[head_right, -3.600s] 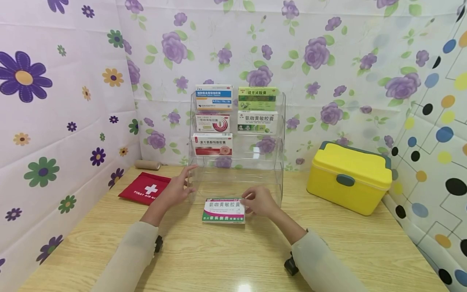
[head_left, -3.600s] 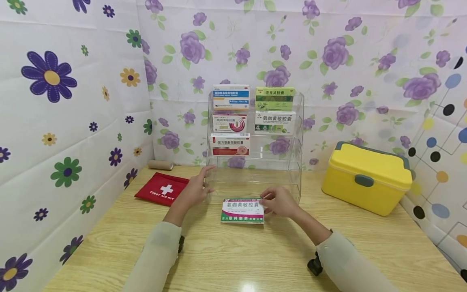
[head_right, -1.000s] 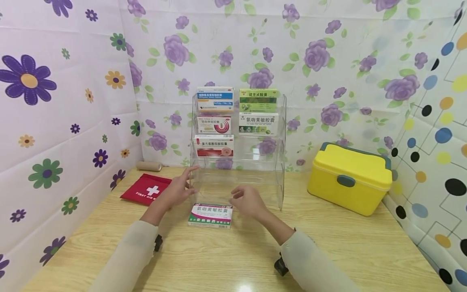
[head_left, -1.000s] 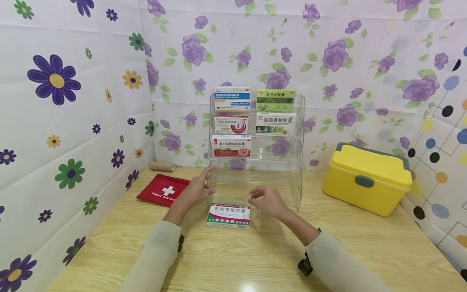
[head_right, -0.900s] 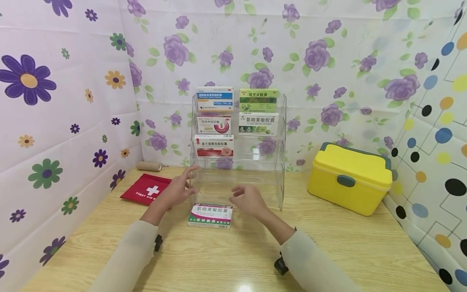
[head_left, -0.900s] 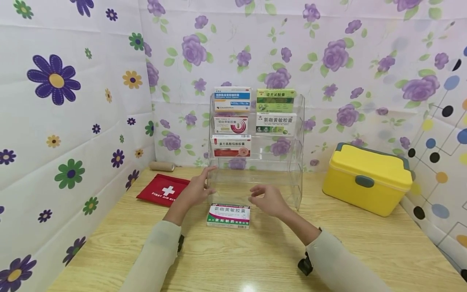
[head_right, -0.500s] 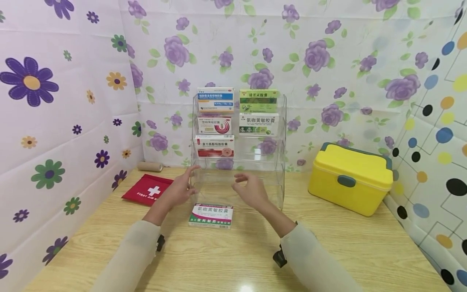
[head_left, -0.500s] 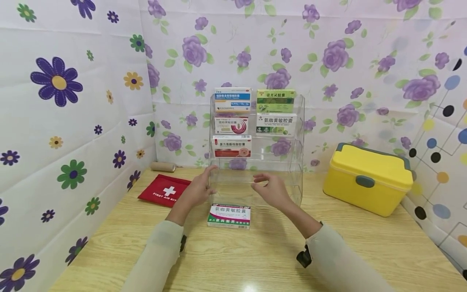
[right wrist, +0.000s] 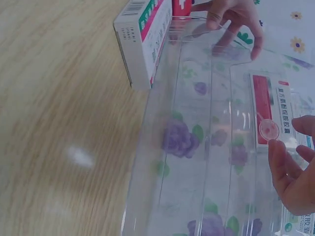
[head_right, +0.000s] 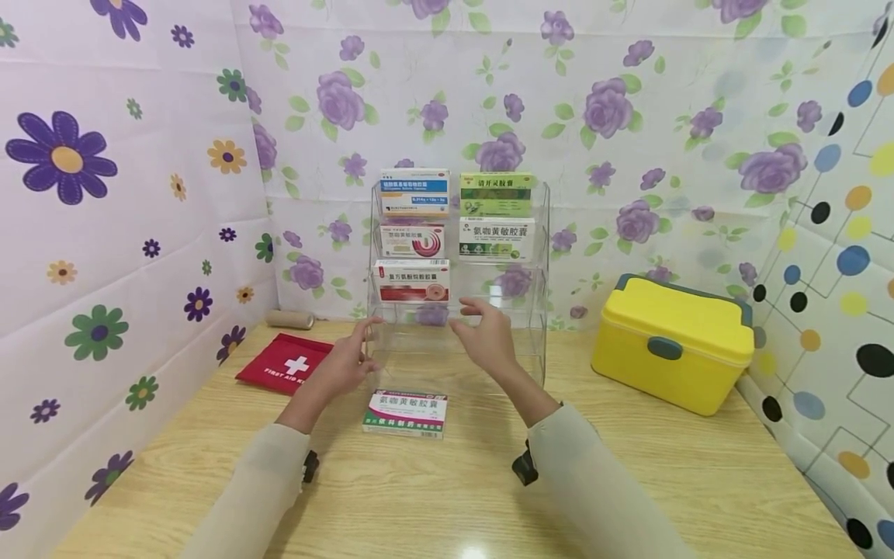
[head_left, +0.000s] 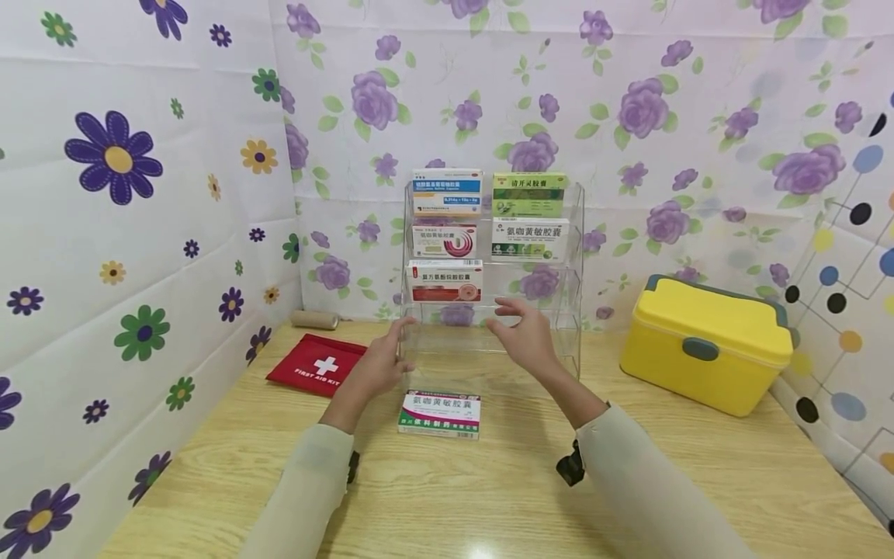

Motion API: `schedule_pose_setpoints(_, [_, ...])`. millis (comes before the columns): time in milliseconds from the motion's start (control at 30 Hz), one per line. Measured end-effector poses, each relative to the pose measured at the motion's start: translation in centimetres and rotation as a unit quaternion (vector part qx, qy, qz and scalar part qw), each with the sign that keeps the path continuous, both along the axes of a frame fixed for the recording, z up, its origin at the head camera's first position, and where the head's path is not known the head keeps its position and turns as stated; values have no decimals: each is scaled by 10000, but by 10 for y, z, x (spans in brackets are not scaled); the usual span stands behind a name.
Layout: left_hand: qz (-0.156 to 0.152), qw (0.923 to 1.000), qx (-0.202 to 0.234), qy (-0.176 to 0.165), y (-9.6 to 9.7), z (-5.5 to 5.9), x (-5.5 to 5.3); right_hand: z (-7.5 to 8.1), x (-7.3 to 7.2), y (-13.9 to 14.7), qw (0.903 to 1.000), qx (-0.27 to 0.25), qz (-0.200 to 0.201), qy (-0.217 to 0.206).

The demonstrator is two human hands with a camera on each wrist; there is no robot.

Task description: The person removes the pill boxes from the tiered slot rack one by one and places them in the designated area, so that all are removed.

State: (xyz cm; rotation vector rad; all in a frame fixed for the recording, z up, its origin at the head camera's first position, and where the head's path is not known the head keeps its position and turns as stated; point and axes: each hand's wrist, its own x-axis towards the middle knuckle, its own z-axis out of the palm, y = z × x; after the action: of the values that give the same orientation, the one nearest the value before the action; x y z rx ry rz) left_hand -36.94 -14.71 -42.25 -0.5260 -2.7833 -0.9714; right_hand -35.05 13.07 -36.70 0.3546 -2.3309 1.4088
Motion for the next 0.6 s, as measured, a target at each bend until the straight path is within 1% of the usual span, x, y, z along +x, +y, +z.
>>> schedule_pose_setpoints(100, [75, 9999, 72, -89, -1, 2, 0, 5, -5, -3, 9999, -46, -106, 43])
schedule_pose_setpoints(200, [68, 9996, 89, -271, -1, 3, 1, 10, -10, -6, 9997, -76, -224, 71])
schedule_pose_setpoints(233, [62, 9995, 78, -305, -1, 1, 2, 11, -10, -6, 9996, -69, -253, 59])
schedule_pose_setpoints(333, [132, 9996, 25, -266, -1, -1, 3, 15, -15, -9, 9997, -79, -218, 0])
schedule_pose_setpoints(467, [194, 9997, 64, -121, -2, 0, 4, 21, -27, -14, 9997, 93, -223, 35])
schedule_pose_setpoints(600, [121, 9997, 55, -211, 0, 0, 2, 27, -39, -14, 9988, 319, -341, 122])
